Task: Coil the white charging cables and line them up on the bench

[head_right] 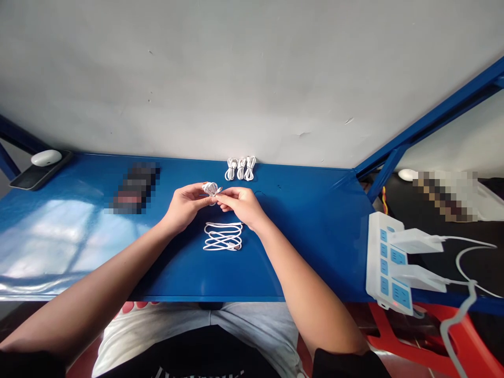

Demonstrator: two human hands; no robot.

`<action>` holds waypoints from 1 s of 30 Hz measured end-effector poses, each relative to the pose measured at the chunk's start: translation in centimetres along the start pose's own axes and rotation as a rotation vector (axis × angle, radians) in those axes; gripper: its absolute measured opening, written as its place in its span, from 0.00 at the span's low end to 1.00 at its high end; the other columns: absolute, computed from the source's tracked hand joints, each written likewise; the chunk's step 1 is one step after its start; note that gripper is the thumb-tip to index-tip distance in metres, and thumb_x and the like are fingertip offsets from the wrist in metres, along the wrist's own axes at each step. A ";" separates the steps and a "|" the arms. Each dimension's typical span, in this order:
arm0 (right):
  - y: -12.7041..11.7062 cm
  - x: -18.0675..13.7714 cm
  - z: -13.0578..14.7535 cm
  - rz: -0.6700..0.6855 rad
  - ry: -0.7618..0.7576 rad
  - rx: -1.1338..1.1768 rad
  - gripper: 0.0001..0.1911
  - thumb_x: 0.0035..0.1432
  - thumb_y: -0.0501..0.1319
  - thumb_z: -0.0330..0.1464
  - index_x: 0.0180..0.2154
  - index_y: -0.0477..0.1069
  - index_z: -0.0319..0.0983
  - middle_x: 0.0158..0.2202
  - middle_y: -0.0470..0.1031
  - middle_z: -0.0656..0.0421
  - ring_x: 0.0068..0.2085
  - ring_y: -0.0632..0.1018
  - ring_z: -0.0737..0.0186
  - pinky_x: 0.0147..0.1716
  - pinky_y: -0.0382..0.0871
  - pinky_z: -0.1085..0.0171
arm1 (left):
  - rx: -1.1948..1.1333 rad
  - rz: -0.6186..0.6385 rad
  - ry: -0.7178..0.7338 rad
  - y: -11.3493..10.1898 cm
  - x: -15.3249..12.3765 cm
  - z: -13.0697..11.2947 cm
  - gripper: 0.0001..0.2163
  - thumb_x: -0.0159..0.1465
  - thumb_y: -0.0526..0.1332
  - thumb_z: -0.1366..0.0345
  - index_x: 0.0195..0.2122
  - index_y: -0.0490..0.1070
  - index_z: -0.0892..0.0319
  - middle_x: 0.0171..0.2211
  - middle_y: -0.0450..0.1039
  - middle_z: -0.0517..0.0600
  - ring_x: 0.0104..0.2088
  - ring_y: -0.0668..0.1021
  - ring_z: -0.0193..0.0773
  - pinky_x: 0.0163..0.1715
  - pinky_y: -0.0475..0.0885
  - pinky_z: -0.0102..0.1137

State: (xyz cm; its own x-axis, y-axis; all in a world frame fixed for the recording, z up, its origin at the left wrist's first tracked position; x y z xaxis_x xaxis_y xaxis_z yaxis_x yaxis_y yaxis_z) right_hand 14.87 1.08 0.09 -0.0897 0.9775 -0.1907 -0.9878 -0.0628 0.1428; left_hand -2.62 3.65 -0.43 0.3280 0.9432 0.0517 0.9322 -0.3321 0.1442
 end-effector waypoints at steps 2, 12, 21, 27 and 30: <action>-0.1 0.0 0.0 0.004 0.016 0.026 0.18 0.46 0.76 0.42 0.34 0.80 0.37 0.30 0.79 0.58 0.31 0.76 0.67 0.35 0.74 0.63 | 0.015 0.027 0.002 0.0 -0.1 -0.1 0.17 0.53 0.75 0.59 0.42 0.82 0.60 0.41 0.82 0.53 0.41 0.81 0.41 0.47 0.75 0.37; -0.7 0.2 0.1 0.040 0.027 0.021 0.17 0.45 0.75 0.39 0.33 0.77 0.37 0.29 0.77 0.59 0.31 0.76 0.66 0.35 0.72 0.63 | -0.069 0.067 -0.144 -0.1 -0.1 -0.2 0.16 0.52 0.76 0.60 0.39 0.83 0.61 0.37 0.83 0.54 0.37 0.81 0.40 0.46 0.74 0.36; -0.2 -0.6 0.5 -0.045 -0.593 -0.640 0.07 0.66 0.58 0.33 0.39 0.75 0.43 0.40 0.78 0.56 0.42 0.78 0.58 0.45 0.73 0.58 | -0.377 0.025 -0.489 -0.5 0.3 -0.2 0.06 0.54 0.73 0.68 0.32 0.81 0.63 0.32 0.80 0.53 0.31 0.78 0.35 0.39 0.75 0.32; -0.1 -1.0 1.0 -0.060 -0.709 -0.653 0.09 0.68 0.58 0.34 0.39 0.77 0.44 0.41 0.77 0.55 0.44 0.78 0.58 0.46 0.74 0.58 | -0.463 0.028 -0.511 -0.3 0.2 -0.7 0.03 0.57 0.70 0.69 0.33 0.81 0.62 0.32 0.79 0.52 0.31 0.78 0.33 0.39 0.75 0.31; 0.1 -0.8 0.8 -0.073 -0.532 -0.444 0.08 0.63 0.64 0.39 0.40 0.77 0.42 0.39 0.78 0.56 0.40 0.79 0.59 0.38 0.75 0.60 | -0.362 0.046 -0.318 -0.1 0.0 -0.7 0.08 0.56 0.73 0.66 0.35 0.81 0.62 0.34 0.80 0.52 0.33 0.79 0.34 0.42 0.74 0.31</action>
Point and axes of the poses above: each hand's wrist, its own x-axis towards the middle knuckle, its own y-axis out of the palm, z = x × y, the point moved 1 cm from there along x, towards the middle knuckle
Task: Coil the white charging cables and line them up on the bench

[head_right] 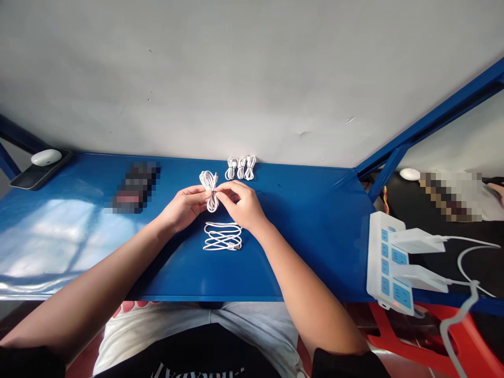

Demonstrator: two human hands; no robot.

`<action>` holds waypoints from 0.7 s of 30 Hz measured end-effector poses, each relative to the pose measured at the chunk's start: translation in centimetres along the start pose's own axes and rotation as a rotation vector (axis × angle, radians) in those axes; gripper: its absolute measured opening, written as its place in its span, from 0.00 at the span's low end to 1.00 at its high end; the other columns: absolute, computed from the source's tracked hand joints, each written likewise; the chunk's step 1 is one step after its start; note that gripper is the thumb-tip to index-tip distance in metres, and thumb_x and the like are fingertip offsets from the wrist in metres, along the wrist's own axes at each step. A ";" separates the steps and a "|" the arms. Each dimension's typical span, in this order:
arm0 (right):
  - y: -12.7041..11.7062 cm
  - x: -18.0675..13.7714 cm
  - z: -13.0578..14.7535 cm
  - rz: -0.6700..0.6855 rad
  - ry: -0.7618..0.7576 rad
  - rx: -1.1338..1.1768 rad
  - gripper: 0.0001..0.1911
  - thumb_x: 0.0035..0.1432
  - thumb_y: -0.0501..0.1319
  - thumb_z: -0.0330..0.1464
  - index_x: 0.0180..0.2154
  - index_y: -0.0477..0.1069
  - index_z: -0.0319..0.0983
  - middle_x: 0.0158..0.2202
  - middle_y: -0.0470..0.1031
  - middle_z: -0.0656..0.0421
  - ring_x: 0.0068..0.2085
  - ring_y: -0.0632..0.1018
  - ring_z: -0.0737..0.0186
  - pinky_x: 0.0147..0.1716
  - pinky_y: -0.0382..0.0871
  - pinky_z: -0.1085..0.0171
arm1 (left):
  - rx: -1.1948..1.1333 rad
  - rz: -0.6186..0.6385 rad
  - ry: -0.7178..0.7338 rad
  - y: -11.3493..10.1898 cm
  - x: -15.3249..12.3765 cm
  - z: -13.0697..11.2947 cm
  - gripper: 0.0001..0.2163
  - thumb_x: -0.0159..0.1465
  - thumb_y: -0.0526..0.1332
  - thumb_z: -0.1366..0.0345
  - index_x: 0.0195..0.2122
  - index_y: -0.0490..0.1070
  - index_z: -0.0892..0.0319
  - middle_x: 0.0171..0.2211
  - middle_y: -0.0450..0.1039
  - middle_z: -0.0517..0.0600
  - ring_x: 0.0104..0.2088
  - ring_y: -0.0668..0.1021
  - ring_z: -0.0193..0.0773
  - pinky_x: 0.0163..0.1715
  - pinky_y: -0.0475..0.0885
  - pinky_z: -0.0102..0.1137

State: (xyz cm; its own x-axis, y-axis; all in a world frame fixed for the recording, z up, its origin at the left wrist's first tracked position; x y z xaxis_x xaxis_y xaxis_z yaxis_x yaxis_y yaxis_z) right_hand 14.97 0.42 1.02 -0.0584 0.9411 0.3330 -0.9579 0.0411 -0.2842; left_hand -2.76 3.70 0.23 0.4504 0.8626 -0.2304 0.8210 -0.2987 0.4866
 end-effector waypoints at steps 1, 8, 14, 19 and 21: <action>0.1 0.0 -0.1 -0.001 0.088 0.079 0.11 0.61 0.66 0.41 0.40 0.77 0.42 0.38 0.79 0.56 0.38 0.79 0.59 0.36 0.76 0.61 | 0.049 -0.005 0.071 0.1 -0.1 0.0 0.09 0.55 0.74 0.65 0.36 0.82 0.62 0.35 0.81 0.52 0.34 0.79 0.35 0.42 0.74 0.32; 0.5 0.4 -1.1 0.023 0.305 0.266 0.19 0.51 0.72 0.46 0.36 0.78 0.38 0.33 0.80 0.56 0.31 0.78 0.62 0.34 0.76 0.60 | 0.259 -0.026 0.235 0.2 -0.3 0.3 0.15 0.54 0.75 0.59 0.40 0.83 0.60 0.38 0.82 0.53 0.39 0.80 0.41 0.47 0.73 0.37; -0.1 0.4 -1.2 0.047 0.170 0.068 0.09 0.59 0.67 0.39 0.38 0.78 0.41 0.38 0.81 0.56 0.40 0.81 0.58 0.42 0.76 0.58 | 0.101 -0.032 0.064 -0.1 -0.2 0.3 0.11 0.53 0.75 0.63 0.35 0.82 0.62 0.33 0.80 0.52 0.34 0.79 0.36 0.40 0.73 0.32; -0.9 0.2 -0.1 0.117 -0.040 -0.143 0.05 0.64 0.61 0.33 0.38 0.76 0.42 0.39 0.78 0.56 0.41 0.79 0.58 0.42 0.74 0.59 | -0.025 -0.001 -0.138 -0.3 0.0 0.0 0.07 0.55 0.72 0.67 0.34 0.82 0.63 0.31 0.79 0.52 0.30 0.77 0.33 0.37 0.74 0.30; -1.2 0.2 0.4 0.148 -0.142 -0.225 0.06 0.67 0.58 0.31 0.39 0.75 0.42 0.40 0.77 0.56 0.42 0.78 0.58 0.45 0.73 0.58 | -0.059 -0.001 -0.203 -0.3 0.1 0.0 0.05 0.56 0.70 0.69 0.34 0.82 0.63 0.32 0.80 0.53 0.31 0.78 0.34 0.38 0.75 0.31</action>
Point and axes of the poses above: each hand's wrist, its own x-axis towards the middle knuckle, its own y-axis out of the palm, z = x × y, the point moved 1 cm from there along x, towards the middle knuckle
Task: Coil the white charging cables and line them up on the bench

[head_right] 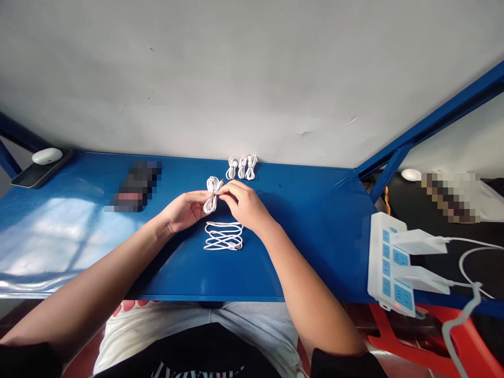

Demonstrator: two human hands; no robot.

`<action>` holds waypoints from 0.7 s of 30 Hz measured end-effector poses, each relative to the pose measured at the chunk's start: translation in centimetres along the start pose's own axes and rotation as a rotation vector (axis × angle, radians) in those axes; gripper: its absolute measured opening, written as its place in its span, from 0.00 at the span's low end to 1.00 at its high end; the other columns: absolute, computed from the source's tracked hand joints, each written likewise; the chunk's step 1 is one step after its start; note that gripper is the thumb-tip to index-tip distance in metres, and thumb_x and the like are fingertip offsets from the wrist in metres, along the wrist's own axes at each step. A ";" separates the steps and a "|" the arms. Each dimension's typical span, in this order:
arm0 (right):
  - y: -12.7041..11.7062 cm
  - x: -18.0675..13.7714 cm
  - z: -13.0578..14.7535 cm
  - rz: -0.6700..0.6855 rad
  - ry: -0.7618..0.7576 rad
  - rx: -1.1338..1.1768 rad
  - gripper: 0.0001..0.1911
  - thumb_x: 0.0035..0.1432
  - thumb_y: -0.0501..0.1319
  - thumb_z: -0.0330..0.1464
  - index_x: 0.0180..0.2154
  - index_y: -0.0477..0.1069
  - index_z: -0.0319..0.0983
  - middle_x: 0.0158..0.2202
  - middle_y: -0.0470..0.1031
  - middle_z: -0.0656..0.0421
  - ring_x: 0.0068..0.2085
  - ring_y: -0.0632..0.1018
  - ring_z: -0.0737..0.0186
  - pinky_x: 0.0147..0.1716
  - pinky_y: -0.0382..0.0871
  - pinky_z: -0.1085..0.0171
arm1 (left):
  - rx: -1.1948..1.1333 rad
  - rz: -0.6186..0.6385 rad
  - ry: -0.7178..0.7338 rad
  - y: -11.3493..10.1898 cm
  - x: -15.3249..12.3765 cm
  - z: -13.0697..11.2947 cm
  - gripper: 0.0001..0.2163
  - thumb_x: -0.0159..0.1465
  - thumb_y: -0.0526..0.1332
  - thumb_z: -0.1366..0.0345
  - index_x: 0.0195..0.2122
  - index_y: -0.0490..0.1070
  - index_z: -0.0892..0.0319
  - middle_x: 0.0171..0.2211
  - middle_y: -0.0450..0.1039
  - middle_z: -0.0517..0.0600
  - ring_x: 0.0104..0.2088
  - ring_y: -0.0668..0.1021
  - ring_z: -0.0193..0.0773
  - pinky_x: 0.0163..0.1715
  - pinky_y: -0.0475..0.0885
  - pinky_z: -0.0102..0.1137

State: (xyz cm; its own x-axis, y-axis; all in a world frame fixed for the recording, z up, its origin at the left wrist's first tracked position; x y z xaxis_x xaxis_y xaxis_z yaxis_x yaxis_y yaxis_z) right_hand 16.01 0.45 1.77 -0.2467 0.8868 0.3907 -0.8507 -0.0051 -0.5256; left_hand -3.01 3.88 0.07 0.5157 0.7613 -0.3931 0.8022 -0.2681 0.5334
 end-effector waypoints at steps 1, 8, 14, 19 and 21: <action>-0.2 0.0 0.1 0.007 -0.035 -0.030 0.08 0.67 0.57 0.31 0.39 0.75 0.42 0.40 0.77 0.56 0.43 0.77 0.58 0.46 0.72 0.58 | -0.013 0.000 -0.030 0.0 0.0 0.0 0.05 0.57 0.70 0.70 0.34 0.82 0.62 0.33 0.80 0.53 0.32 0.79 0.35 0.38 0.76 0.31; 0.0 -0.1 0.0 -0.041 0.000 -0.003 0.08 0.67 0.57 0.31 0.38 0.76 0.42 0.40 0.78 0.56 0.43 0.78 0.58 0.46 0.73 0.58 | 0.028 0.032 -0.029 0.3 -0.3 0.1 0.06 0.57 0.70 0.70 0.36 0.80 0.64 0.34 0.80 0.54 0.35 0.81 0.37 0.43 0.77 0.33; 1.3 0.0 -1.1 -0.158 0.311 0.299 0.06 0.58 0.66 0.35 0.36 0.78 0.39 0.38 0.82 0.56 0.40 0.82 0.57 0.42 0.77 0.59 | 0.124 -0.006 0.166 0.3 -0.1 0.4 0.15 0.52 0.76 0.64 0.38 0.77 0.63 0.35 0.79 0.51 0.35 0.80 0.35 0.41 0.74 0.33; 1.5 0.0 -1.6 -0.181 0.298 0.206 0.05 0.59 0.65 0.33 0.37 0.79 0.40 0.38 0.82 0.56 0.40 0.82 0.58 0.42 0.77 0.59 | 0.225 -0.074 0.223 0.2 0.1 0.8 0.19 0.50 0.78 0.60 0.38 0.75 0.63 0.37 0.79 0.51 0.36 0.80 0.36 0.41 0.73 0.34; 1.4 0.0 -1.6 -0.194 0.256 0.129 0.05 0.61 0.64 0.32 0.36 0.78 0.40 0.38 0.81 0.56 0.40 0.81 0.58 0.40 0.76 0.60 | 0.278 -0.069 0.229 0.2 0.1 0.9 0.20 0.50 0.78 0.59 0.39 0.75 0.63 0.36 0.79 0.51 0.34 0.80 0.35 0.40 0.73 0.33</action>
Point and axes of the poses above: each hand's wrist, its own x-axis towards the middle knuckle, its own y-axis out of the palm, z = x × y, the point moved 1 cm from there along x, towards the middle knuckle
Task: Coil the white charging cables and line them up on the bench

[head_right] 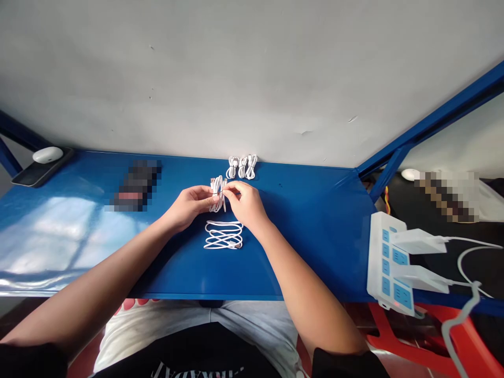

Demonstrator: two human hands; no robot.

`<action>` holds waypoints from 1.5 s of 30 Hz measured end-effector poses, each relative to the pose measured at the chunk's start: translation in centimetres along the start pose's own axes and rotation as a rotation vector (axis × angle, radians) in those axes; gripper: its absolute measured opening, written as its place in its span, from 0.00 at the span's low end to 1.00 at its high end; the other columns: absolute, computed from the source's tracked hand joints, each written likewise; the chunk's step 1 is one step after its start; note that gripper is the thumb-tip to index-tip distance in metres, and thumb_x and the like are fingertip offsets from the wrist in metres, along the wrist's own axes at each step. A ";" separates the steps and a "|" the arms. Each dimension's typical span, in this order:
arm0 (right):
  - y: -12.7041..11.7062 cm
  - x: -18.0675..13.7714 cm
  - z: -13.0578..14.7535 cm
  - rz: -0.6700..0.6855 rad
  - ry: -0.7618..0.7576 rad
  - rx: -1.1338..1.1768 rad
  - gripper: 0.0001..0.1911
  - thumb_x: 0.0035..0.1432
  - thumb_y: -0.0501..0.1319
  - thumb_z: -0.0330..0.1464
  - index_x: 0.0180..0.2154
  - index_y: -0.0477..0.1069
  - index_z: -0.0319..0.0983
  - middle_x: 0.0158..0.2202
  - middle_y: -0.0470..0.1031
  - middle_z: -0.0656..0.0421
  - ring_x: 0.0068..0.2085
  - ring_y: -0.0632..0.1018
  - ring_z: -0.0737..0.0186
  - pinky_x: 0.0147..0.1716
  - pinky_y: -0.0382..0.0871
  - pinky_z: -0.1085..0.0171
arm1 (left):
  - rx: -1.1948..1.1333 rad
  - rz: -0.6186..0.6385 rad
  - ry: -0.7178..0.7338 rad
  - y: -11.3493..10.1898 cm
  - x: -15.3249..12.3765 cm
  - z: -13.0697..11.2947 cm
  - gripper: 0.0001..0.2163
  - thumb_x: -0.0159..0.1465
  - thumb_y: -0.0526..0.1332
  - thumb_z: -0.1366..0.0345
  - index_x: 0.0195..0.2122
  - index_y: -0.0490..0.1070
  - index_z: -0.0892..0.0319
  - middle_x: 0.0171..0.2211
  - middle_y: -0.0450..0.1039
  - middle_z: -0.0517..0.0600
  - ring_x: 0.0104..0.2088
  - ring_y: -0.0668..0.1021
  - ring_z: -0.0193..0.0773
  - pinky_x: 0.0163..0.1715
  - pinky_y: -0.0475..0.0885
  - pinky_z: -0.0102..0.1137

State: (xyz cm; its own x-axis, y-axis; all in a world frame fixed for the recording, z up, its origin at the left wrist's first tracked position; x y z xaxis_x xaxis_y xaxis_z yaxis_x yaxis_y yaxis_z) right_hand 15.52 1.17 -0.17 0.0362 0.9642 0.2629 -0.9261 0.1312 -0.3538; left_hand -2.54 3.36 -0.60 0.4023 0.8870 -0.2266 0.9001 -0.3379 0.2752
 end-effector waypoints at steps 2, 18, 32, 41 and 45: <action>-0.1 0.0 0.1 -0.022 -0.038 -0.023 0.04 0.61 0.63 0.32 0.35 0.78 0.40 0.38 0.79 0.56 0.39 0.80 0.59 0.37 0.75 0.62 | 0.038 0.007 0.007 0.0 0.0 0.1 0.21 0.51 0.77 0.58 0.40 0.75 0.64 0.35 0.80 0.51 0.34 0.79 0.35 0.39 0.72 0.32; 0.5 -0.3 1.4 -0.078 -0.002 0.089 0.05 0.60 0.64 0.34 0.33 0.77 0.40 0.36 0.77 0.59 0.35 0.74 0.63 0.36 0.67 0.62 | 0.316 -0.003 0.009 -0.6 0.3 0.9 0.16 0.56 0.72 0.52 0.35 0.82 0.62 0.28 0.80 0.51 0.26 0.76 0.33 0.29 0.66 0.29; -1.4 0.8 0.5 -0.189 0.177 0.405 0.12 0.53 0.70 0.41 0.36 0.76 0.41 0.35 0.77 0.60 0.38 0.76 0.64 0.42 0.72 0.62 | 0.275 -0.044 -0.037 -0.7 0.6 1.1 0.16 0.54 0.73 0.54 0.36 0.83 0.62 0.32 0.81 0.56 0.29 0.79 0.37 0.34 0.73 0.33; -8.2 2.3 -1.5 -0.357 0.436 0.065 0.09 0.47 0.68 0.29 0.34 0.76 0.37 0.31 0.82 0.55 0.33 0.82 0.62 0.35 0.76 0.64 | 0.449 -0.066 0.035 -0.9 0.1 -0.2 0.16 0.57 0.70 0.51 0.34 0.82 0.61 0.29 0.80 0.53 0.28 0.77 0.36 0.30 0.67 0.31; -9.5 2.2 -3.2 -0.306 0.508 -0.167 0.06 0.47 0.66 0.27 0.31 0.79 0.37 0.30 0.82 0.54 0.30 0.80 0.61 0.30 0.73 0.64 | 0.574 -0.111 0.078 -1.0 -0.3 -1.0 0.16 0.58 0.69 0.51 0.33 0.82 0.61 0.28 0.80 0.52 0.26 0.76 0.36 0.29 0.65 0.31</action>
State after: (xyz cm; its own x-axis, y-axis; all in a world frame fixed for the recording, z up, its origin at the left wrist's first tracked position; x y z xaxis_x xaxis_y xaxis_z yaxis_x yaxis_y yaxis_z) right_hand 25.63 2.81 0.93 0.5039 0.8608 -0.0711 -0.7753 0.4145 -0.4765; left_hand -3.69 3.77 0.17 0.3061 0.9401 -0.1499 0.8916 -0.3383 -0.3008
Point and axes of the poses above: each hand's wrist, its own x-axis towards the middle knuckle, its own y-axis out of the palm, z = x × y, the point moved 1 cm from there along x, towards the middle knuckle
